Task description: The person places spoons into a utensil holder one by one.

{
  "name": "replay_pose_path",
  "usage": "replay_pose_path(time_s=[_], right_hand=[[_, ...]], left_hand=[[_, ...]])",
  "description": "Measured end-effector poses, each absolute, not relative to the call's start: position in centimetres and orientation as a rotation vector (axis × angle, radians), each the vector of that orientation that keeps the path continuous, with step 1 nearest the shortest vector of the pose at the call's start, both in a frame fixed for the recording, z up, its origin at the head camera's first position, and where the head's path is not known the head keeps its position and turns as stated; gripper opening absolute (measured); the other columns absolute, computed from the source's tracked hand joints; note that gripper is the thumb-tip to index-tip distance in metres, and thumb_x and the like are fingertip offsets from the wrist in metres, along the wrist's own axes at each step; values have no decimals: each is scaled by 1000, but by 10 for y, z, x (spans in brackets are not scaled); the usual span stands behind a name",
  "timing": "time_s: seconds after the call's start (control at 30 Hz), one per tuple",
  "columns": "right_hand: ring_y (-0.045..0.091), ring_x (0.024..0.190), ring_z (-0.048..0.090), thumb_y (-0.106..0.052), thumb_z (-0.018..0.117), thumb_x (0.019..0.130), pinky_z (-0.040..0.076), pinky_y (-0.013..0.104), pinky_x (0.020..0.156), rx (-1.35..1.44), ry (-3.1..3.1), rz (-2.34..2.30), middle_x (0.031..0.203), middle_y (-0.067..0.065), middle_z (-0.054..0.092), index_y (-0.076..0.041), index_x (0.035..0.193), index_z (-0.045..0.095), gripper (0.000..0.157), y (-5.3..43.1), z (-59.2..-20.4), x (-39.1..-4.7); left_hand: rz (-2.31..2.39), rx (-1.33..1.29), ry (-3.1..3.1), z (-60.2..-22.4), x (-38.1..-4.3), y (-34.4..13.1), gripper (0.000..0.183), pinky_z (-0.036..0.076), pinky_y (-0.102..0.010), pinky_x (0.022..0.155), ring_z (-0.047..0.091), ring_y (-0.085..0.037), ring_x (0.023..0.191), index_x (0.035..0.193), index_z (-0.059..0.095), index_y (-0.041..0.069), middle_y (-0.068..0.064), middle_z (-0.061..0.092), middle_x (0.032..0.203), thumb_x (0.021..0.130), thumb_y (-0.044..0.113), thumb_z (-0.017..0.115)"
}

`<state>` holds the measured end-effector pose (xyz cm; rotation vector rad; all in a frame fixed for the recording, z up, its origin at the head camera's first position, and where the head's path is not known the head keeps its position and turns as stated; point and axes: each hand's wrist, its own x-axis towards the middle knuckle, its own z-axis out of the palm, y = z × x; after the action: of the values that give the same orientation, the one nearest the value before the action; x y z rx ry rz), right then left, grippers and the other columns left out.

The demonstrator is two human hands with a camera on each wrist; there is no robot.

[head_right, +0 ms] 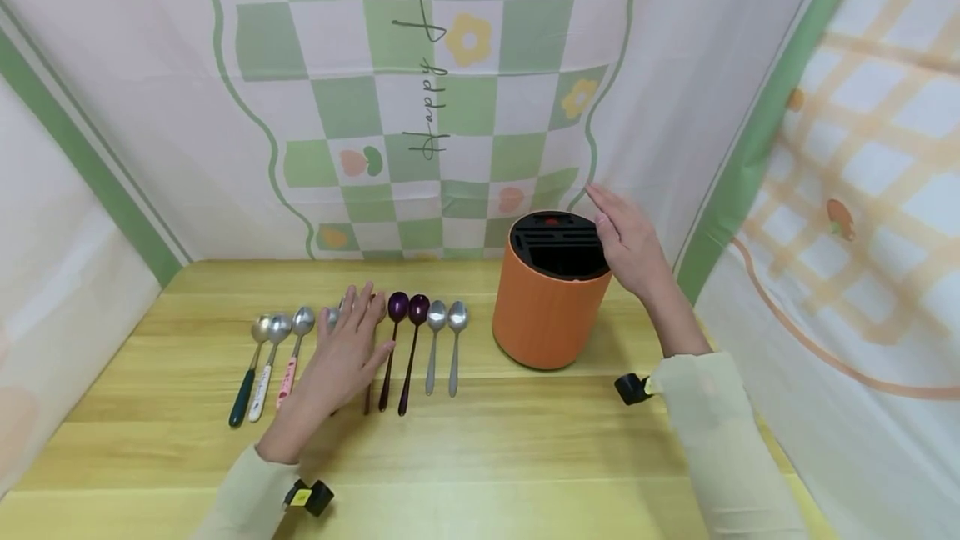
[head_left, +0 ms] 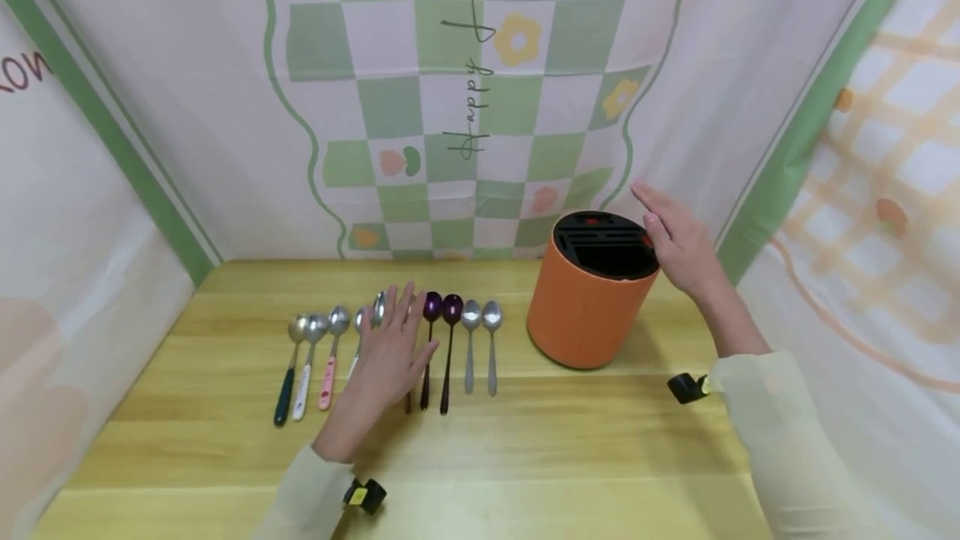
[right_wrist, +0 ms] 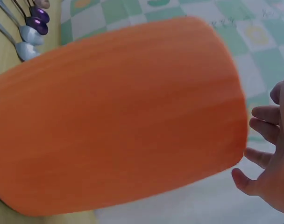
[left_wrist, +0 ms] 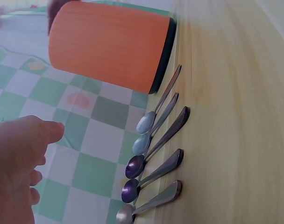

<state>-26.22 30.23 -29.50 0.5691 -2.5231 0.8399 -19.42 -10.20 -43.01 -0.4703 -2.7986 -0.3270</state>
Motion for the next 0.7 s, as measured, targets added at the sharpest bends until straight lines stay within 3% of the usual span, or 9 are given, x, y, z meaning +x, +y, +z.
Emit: replay_pose_path(time_s=[0.13, 0.23, 0.33, 0.47, 0.57, 0.7], right_hand=[[45, 149, 23, -34, 27, 110, 17, 66, 120, 498, -2657, 1040, 161, 18, 29, -15, 155, 36, 50, 311, -305, -271], [41, 151, 21, -38, 23, 110, 16, 58, 123, 479, -2688, 1185, 163, 15, 27, -16, 156, 33, 52, 313, -315, -277], [36, 150, 24, -29, 25, 110, 20, 39, 125, 537, -2631, 1294, 161, 17, 31, -9, 153, 37, 49, 313, -326, -282], [11, 147, 32, -11, 28, 106, 24, 15, 114, 597, -2503, 1414, 158, 18, 36, -2, 149, 42, 46, 314, -338, -286], [-2, 138, 36, -2, 28, 99, 26, 9, 110, 586, -2431, 1511, 158, 16, 37, 0, 147, 43, 51, 314, -343, -288], [-3, 137, 38, 2, 27, 94, 28, 7, 108, 525, -2406, 1575, 159, 14, 38, 0, 147, 45, 55, 314, -345, -290]], left_hand=[[-330, -474, -2796, -430, -195, -103, 73, 11, -66, 119, 8, -37, 154, 159, 18, 9, -13, 8, 166, 103, 49, 44], [-333, -472, -2797, -431, -195, -104, 73, 11, -67, 118, 8, -37, 153, 158, 18, 9, -13, 8, 166, 103, 49, 44], [-332, -467, -2808, -433, -195, -104, 73, 11, -66, 118, 7, -37, 153, 159, 18, 9, -13, 7, 166, 103, 49, 44], [-330, -469, -2808, -433, -195, -104, 72, 14, -67, 118, 9, -38, 153, 158, 22, 8, -14, 8, 166, 103, 49, 44], [-329, -469, -2797, -433, -196, -104, 72, 17, -68, 117, 11, -39, 152, 157, 25, 7, -14, 11, 165, 102, 48, 46], [-331, -467, -2797, -433, -197, -103, 72, 16, -69, 117, 11, -39, 153, 157, 25, 7, -15, 12, 165, 102, 47, 48]])
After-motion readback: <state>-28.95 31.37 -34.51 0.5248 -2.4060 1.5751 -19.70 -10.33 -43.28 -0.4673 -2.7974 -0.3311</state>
